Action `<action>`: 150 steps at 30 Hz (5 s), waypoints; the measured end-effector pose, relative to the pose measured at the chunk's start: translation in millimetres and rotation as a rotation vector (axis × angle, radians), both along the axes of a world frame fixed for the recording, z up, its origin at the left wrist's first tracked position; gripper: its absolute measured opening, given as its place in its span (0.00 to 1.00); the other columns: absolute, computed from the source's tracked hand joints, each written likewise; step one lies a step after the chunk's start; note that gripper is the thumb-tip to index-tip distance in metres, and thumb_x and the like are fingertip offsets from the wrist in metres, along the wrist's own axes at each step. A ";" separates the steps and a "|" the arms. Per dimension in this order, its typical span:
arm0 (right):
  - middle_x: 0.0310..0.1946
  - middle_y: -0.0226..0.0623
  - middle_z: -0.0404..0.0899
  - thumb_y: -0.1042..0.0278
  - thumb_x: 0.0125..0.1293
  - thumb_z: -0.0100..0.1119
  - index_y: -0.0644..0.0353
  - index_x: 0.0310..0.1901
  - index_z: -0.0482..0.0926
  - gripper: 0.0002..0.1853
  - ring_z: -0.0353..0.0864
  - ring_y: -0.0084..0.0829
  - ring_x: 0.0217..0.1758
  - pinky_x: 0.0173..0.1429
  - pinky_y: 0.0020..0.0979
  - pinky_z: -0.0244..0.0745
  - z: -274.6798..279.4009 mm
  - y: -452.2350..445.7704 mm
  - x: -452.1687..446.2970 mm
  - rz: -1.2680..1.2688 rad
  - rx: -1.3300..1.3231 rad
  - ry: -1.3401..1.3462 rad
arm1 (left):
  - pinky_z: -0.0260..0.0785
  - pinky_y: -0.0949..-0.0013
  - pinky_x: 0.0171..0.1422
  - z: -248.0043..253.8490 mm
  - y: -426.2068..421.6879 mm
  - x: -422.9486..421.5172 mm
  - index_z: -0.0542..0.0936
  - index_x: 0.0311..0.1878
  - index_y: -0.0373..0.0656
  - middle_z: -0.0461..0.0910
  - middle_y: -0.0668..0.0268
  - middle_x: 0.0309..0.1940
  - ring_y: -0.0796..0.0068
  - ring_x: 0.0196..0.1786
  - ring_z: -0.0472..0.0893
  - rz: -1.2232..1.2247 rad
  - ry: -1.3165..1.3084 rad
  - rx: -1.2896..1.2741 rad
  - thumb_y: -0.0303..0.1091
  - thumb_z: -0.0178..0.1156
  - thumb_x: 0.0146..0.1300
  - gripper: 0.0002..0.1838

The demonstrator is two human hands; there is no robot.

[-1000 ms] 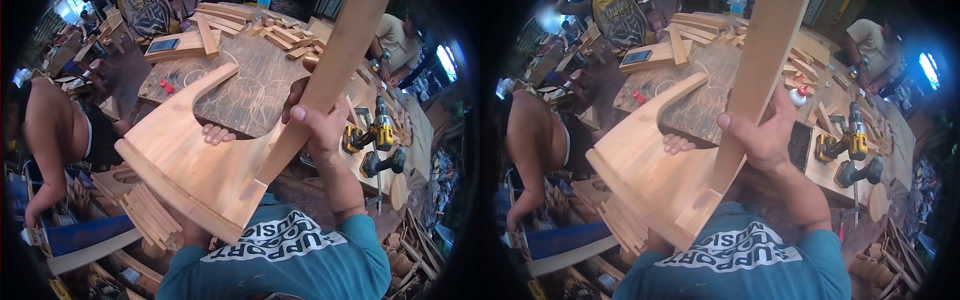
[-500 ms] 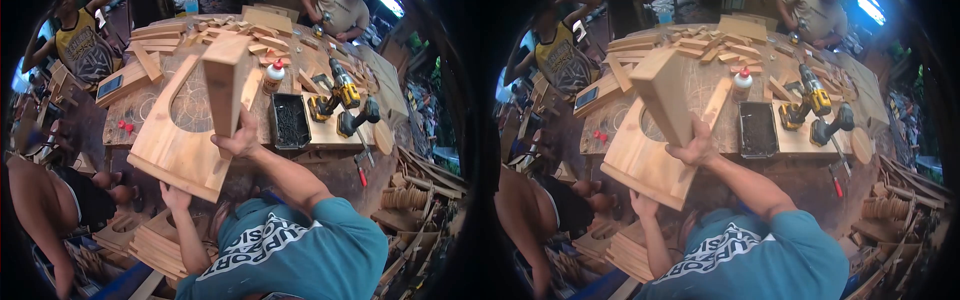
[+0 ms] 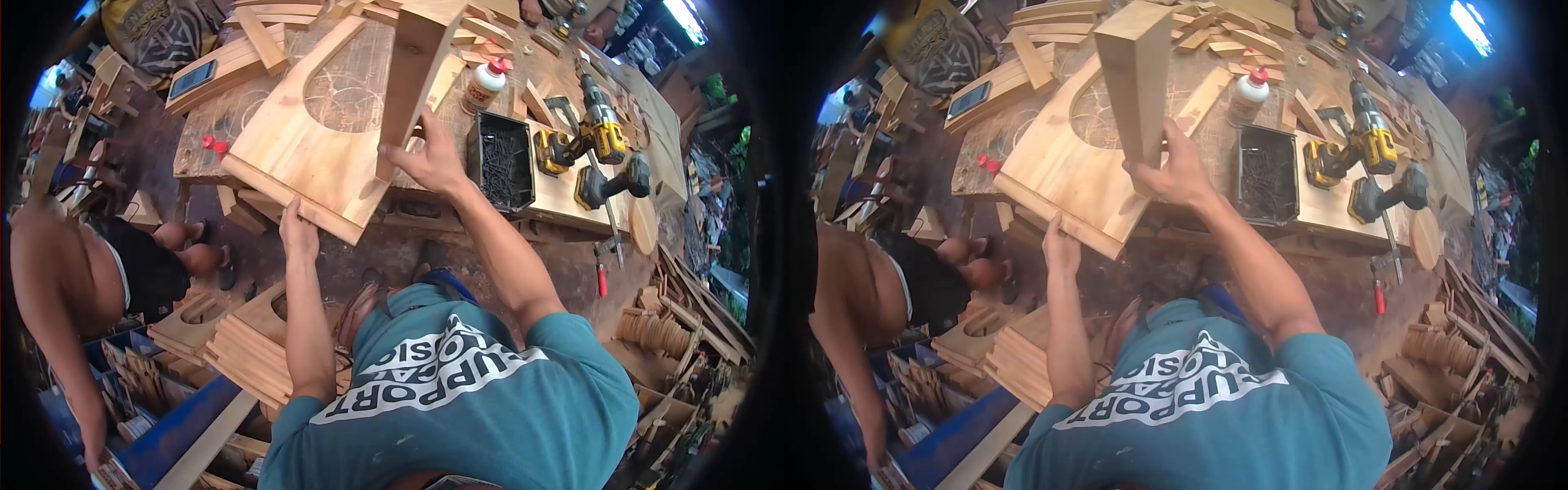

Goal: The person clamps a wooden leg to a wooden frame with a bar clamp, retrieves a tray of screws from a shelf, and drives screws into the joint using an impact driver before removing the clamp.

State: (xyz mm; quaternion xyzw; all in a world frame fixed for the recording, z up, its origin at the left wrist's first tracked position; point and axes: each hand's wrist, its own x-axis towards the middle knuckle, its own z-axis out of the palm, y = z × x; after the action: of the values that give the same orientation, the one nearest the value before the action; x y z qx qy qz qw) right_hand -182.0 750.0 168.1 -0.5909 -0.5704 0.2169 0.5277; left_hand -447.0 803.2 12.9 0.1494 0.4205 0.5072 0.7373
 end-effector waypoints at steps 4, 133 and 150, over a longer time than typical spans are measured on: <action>0.54 0.51 0.81 0.68 0.57 0.74 0.68 0.63 0.74 0.32 0.82 0.46 0.57 0.63 0.43 0.76 -23.4 -85.6 16.2 -0.359 0.171 -0.234 | 0.53 0.53 0.83 -0.6 -31.3 5.0 0.59 0.77 0.28 0.62 0.47 0.77 0.50 0.81 0.61 0.108 0.587 0.220 0.34 0.64 0.72 0.38; 0.51 0.64 0.72 0.69 0.57 0.60 0.73 0.75 0.60 0.43 0.72 0.60 0.57 0.64 0.53 0.71 -148.6 -51.7 -32.8 -0.098 -0.376 -0.506 | 0.77 0.57 0.61 41.7 -182.0 -32.4 0.80 0.62 0.32 0.83 0.46 0.57 0.52 0.57 0.86 -0.530 1.232 0.405 0.38 0.69 0.64 0.27; 0.34 0.60 0.86 0.68 0.59 0.58 0.73 0.72 0.57 0.40 0.88 0.61 0.39 0.47 0.56 0.81 -74.9 -33.1 -64.5 0.193 -0.701 -0.738 | 0.77 0.56 0.61 28.6 -175.4 -63.8 0.80 0.61 0.33 0.84 0.47 0.54 0.52 0.56 0.86 -0.485 1.202 0.479 0.36 0.68 0.64 0.24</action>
State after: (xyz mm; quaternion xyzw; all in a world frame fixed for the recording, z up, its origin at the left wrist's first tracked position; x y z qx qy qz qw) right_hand -246.5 717.0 93.2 -0.7141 -0.6634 0.2199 0.0394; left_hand -510.9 627.8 41.5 0.6532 0.5872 0.2360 0.4157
